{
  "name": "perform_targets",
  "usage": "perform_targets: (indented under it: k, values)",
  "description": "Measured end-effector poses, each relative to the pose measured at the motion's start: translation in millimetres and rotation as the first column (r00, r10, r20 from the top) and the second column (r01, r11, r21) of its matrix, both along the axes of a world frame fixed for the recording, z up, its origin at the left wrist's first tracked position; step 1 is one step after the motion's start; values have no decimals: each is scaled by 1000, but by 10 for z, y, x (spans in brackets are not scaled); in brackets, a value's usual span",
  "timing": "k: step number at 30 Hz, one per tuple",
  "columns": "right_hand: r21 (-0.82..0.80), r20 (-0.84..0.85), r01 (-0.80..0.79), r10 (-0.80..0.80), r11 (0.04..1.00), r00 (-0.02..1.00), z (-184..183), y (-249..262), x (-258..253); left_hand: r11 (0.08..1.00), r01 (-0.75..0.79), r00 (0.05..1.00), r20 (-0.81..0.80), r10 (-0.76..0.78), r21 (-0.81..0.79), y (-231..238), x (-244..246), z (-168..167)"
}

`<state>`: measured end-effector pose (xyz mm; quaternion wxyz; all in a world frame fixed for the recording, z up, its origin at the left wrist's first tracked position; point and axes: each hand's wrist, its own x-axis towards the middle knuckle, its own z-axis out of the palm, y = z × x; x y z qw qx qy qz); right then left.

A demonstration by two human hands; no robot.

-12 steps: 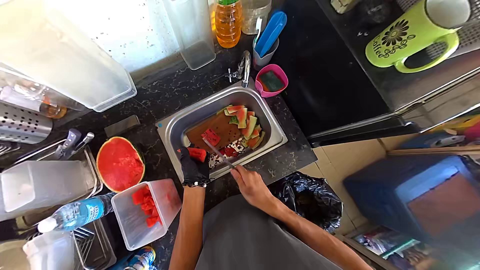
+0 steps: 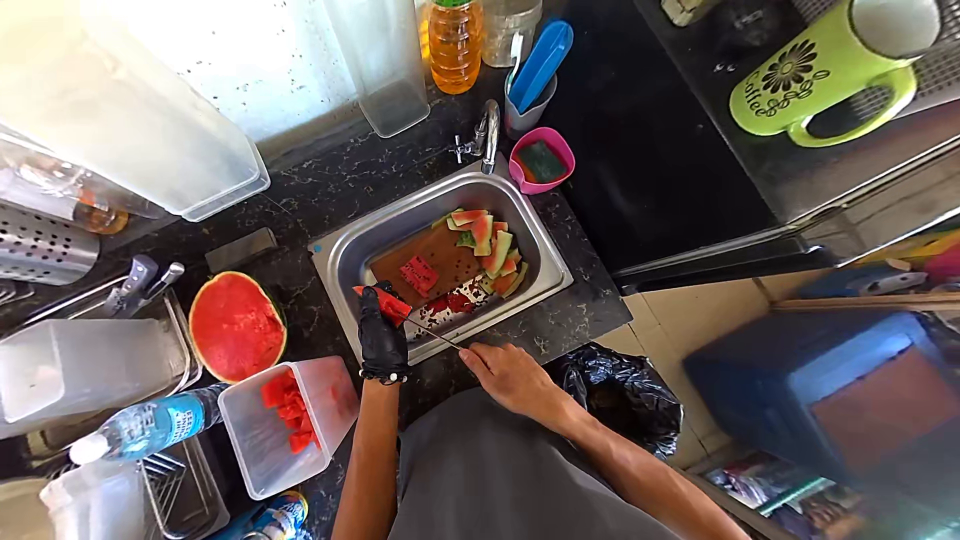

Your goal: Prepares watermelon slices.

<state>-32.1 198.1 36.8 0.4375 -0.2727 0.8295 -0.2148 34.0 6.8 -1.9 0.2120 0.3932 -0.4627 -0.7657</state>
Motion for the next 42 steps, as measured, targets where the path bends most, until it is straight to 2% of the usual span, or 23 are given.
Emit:
perform_targets:
  k: [3,6,9,12,16,20,22,24,27,28,29,30,31,32,33,34,35,37,39,40,42]
  values:
    - [37,-17,-23,24,999,1000,2,-18,9,993,-4,997,-72,-5,-117,-76,-95,-157]
    - [28,-81,-2,4,1000,997,-64,-43,76,990,-78,996,-59,72,-118,-57,-152,-172]
    - [-69,-175,86,-97,994,980,-190,-64,190,984,-141,990,26,139,112,-5,-107,-24]
    - [-179,-128,178,-202,968,971,-309,-50,142,920,-210,976,22,215,332,-126,-177,-127]
    - [-136,68,263,-256,955,964,-445,22,-78,916,-109,992,-18,126,387,-181,-122,-22]
    - [-410,5,311,-339,857,941,-511,57,-82,897,9,986,-156,67,442,-255,31,70]
    - [-424,-27,310,-354,851,935,-549,32,-136,881,59,973,-226,55,469,-284,95,141]
    - [-395,-46,326,-373,859,927,-534,10,-187,889,157,944,-329,-8,429,-319,186,167]
    - [-505,-5,353,-412,788,911,-536,-21,-214,879,319,880,-456,-135,355,-387,278,167]
    - [-501,-3,350,-406,791,914,-532,-40,-228,891,326,885,-432,-171,317,-385,260,114]
    - [-443,-27,329,-380,834,925,-527,-61,-258,916,327,907,-350,-235,232,-379,213,14]
    - [-332,-62,292,-330,897,942,-505,-93,-304,937,340,932,-166,-323,80,-382,138,-125]
    - [-214,-99,240,-265,947,959,-475,-135,-344,904,416,900,190,-393,-103,-379,38,-230]
    - [-138,-125,192,-210,972,970,-452,-178,-353,835,526,770,510,-384,-165,-370,-50,-311]
    - [-111,-144,160,-176,981,974,-426,-207,-336,827,544,688,642,-339,-146,-346,-86,-374]
    - [-121,-134,147,-163,982,978,-382,-230,-320,868,481,721,620,-309,-127,-336,-53,-376]
    - [-166,-103,145,-163,975,981,-329,-276,-309,926,367,822,497,-278,-90,-359,16,-284]
    - [-284,-16,130,-140,950,990,-172,-366,-230,974,207,965,144,-219,93,-433,279,83]
    - [-397,-4,41,-46,917,999,31,-503,-120,943,171,972,-207,-113,285,-520,616,428]
    - [-443,-30,-33,22,896,999,135,-603,-59,922,161,951,-305,-50,352,-574,775,585]
    - [-497,-116,-201,165,844,980,340,-827,86,889,100,928,-364,78,448,-667,1073,838]
